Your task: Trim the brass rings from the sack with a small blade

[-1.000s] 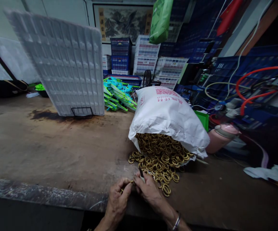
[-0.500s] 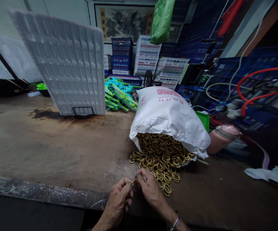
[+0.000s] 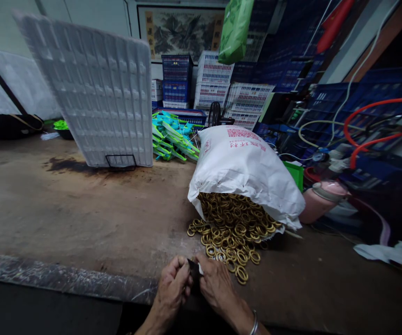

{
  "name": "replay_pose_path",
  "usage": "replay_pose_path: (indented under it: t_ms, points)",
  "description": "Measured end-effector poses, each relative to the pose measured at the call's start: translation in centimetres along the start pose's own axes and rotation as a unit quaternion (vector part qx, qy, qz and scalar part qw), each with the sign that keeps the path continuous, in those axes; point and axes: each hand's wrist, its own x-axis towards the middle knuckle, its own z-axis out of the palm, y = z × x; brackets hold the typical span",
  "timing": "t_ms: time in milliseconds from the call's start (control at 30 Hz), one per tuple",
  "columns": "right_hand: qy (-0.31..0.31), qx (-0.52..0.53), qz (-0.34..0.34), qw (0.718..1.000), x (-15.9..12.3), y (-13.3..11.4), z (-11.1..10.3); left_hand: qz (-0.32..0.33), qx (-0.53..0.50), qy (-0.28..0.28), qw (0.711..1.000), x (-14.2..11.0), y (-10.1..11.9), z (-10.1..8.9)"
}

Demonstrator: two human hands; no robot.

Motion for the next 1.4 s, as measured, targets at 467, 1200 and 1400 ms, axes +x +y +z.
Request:
replay_pose_path:
  t_ms: [467, 1200, 1400]
  points:
    - [0.089, -0.100, 0.092, 0.987, 1.4, 4.7, -2.5, -0.018, -0.147, -0.083, 0.985, -1.2, 0.1, -0.4]
    - [0.159, -0.069, 0.064, 0.983, 1.5, 5.5, 0.0, -0.089, -0.250, -0.071, 0.962, 0.4, -1.6, -1.4]
    - [0.148, 0.081, 0.072, 0.983, 1.6, 5.0, -1.6, -0.045, -0.140, -0.055, 0.988, 0.9, -1.1, -0.4]
